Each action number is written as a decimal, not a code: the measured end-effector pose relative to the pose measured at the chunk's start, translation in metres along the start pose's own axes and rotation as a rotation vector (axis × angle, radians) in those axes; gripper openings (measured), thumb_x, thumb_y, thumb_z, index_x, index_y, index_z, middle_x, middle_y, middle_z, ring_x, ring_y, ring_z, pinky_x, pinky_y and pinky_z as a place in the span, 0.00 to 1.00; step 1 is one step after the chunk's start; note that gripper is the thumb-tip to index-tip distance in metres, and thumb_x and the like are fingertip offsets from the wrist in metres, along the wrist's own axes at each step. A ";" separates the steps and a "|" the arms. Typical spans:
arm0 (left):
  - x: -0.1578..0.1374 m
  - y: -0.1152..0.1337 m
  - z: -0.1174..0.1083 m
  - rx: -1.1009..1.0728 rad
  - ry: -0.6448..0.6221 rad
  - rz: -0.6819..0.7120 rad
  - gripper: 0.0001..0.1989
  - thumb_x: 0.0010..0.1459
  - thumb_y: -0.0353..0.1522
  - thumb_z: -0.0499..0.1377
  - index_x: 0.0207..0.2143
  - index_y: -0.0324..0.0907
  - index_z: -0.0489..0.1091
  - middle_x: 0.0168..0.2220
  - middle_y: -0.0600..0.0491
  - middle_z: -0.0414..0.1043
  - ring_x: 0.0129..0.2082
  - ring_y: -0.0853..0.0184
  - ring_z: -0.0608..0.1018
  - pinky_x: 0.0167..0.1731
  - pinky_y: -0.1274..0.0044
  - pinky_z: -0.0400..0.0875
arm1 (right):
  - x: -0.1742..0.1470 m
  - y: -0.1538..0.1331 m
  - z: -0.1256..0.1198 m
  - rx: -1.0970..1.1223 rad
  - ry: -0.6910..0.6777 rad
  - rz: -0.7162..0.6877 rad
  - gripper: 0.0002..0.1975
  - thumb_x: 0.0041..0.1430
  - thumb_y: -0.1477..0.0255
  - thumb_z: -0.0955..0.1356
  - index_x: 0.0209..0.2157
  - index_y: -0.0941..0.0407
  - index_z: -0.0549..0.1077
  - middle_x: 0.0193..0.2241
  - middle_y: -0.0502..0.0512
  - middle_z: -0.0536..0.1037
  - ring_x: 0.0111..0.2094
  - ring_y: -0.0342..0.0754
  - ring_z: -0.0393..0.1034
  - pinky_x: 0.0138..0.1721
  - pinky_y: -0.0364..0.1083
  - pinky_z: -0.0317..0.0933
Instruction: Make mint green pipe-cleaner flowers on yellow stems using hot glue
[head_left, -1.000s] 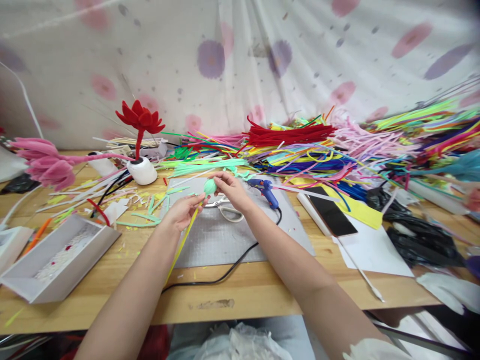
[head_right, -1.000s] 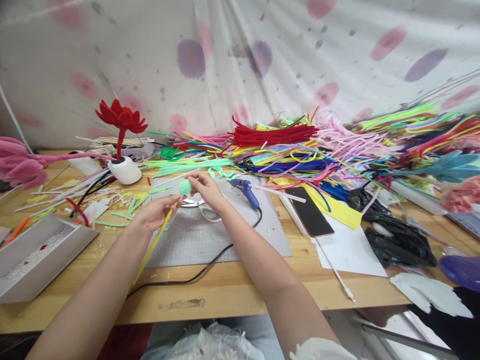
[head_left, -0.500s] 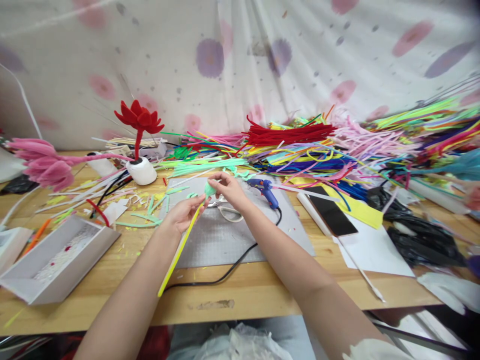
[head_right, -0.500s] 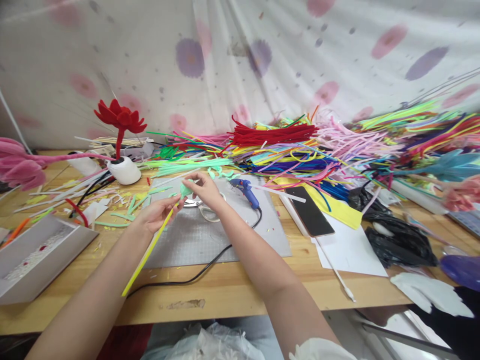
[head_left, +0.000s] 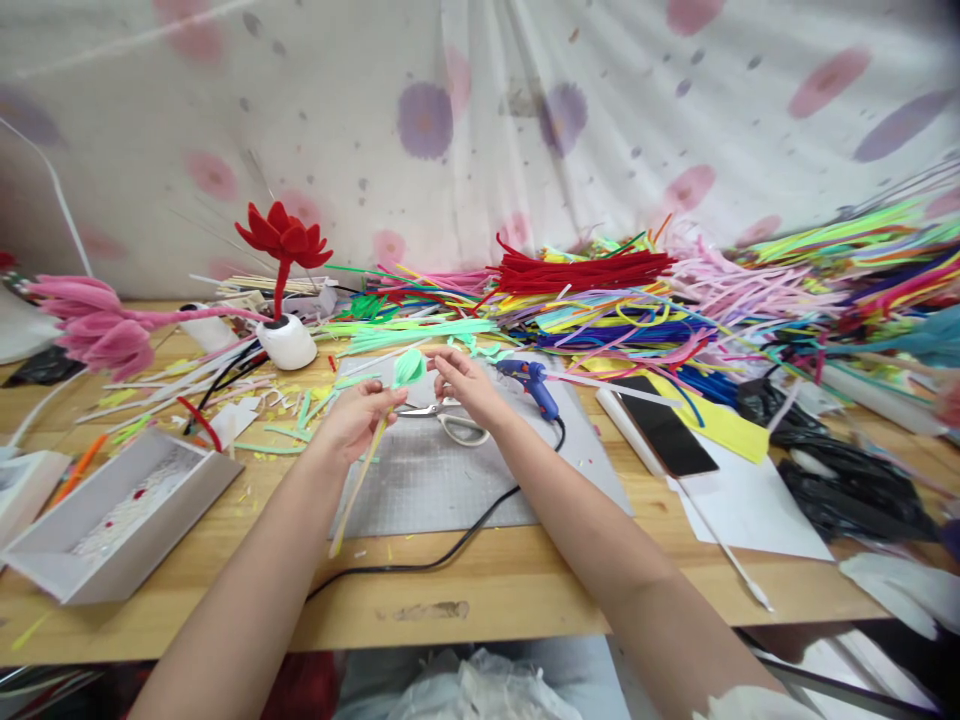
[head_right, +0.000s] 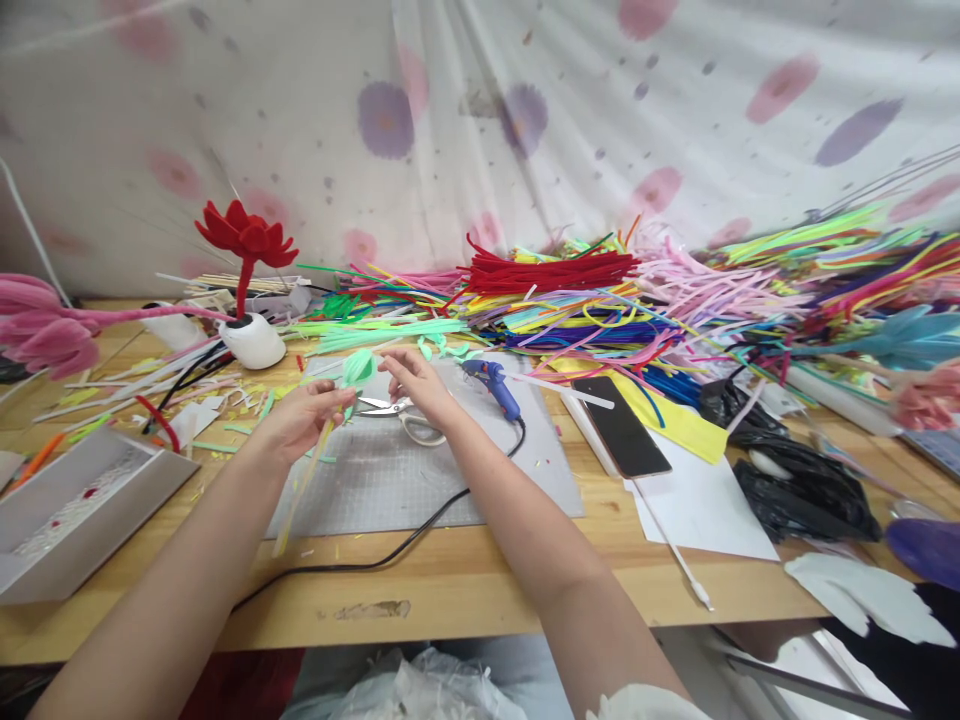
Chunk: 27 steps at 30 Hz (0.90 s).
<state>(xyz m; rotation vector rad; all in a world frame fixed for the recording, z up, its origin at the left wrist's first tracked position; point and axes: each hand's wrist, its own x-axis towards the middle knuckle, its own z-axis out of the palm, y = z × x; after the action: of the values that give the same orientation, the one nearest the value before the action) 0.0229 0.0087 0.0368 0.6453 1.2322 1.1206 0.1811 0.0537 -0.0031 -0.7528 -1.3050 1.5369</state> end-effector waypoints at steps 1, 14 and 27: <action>-0.001 0.001 -0.001 0.018 -0.005 0.005 0.14 0.39 0.20 0.64 0.22 0.38 0.60 0.18 0.58 0.66 0.17 0.76 0.70 0.15 0.86 0.62 | -0.001 -0.001 0.001 0.014 -0.023 0.005 0.18 0.50 0.60 0.66 0.41 0.53 0.66 0.33 0.49 0.67 0.23 0.36 0.62 0.23 0.39 0.62; 0.016 0.013 -0.030 -0.149 0.148 -0.023 0.04 0.53 0.22 0.55 0.28 0.34 0.69 0.24 0.51 0.72 0.20 0.77 0.74 0.18 0.89 0.69 | 0.007 0.014 -0.009 -0.123 0.270 0.183 0.06 0.51 0.69 0.65 0.26 0.58 0.64 0.23 0.47 0.70 0.19 0.34 0.60 0.18 0.35 0.58; 0.021 0.007 -0.046 -0.230 0.363 0.123 0.11 0.52 0.20 0.56 0.21 0.37 0.58 0.21 0.55 0.70 0.19 0.79 0.73 0.20 0.89 0.70 | 0.013 0.041 0.013 -1.013 0.058 0.126 0.09 0.54 0.66 0.63 0.28 0.56 0.70 0.27 0.53 0.76 0.30 0.46 0.68 0.32 0.44 0.57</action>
<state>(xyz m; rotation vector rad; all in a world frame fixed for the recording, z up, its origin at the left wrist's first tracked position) -0.0241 0.0223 0.0224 0.3543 1.3534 1.5045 0.1538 0.0621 -0.0379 -1.4996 -2.0189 0.8463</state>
